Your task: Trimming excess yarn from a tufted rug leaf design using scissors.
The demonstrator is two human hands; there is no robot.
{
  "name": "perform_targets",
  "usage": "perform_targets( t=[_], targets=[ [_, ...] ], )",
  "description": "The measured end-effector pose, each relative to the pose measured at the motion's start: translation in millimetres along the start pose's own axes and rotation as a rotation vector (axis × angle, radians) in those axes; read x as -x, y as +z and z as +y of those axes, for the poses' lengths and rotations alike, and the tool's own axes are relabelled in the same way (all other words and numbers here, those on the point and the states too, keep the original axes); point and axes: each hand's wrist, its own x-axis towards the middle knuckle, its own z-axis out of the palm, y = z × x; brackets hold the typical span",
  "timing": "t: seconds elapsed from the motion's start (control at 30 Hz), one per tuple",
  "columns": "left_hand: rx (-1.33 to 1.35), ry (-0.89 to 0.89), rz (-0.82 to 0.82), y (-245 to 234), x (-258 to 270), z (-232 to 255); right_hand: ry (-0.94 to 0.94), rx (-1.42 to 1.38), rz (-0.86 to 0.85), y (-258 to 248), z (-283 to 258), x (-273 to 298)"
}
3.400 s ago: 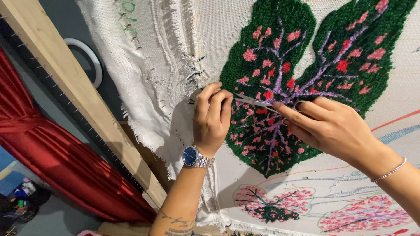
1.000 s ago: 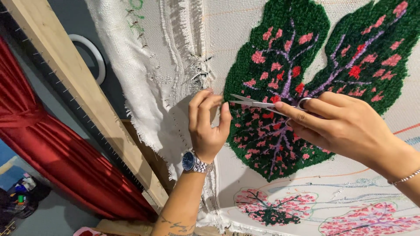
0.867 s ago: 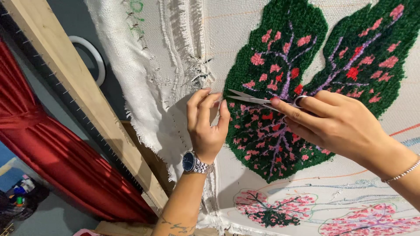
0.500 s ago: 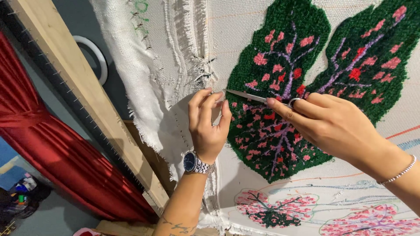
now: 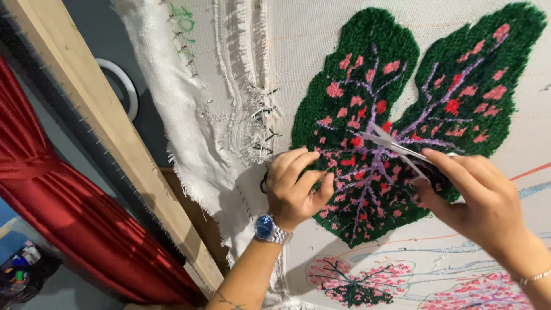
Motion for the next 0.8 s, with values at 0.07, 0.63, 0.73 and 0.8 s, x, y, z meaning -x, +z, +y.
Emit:
perform_targets(
  t=[0.07,0.63,0.73,0.8],
  targets=[
    [-0.083,-0.026,0.036,2.9,-0.5,4.7,0.235,-0.156,0.067,5.7,-3.1,20.4],
    [-0.266,0.011,-0.267,64.1,8.2,63.9,0.952,-0.729,0.012,65.2,-47.7,160.3],
    [-0.284,-0.099,-0.16,54.6,-31.0,58.5,1.033,-0.742,-0.033,76.9,-49.5,199.4],
    [-0.286,-0.185,-0.111,48.4,-56.9,56.0,1.062,-0.715,-0.056,86.6,-52.7,220.9]
  ],
)
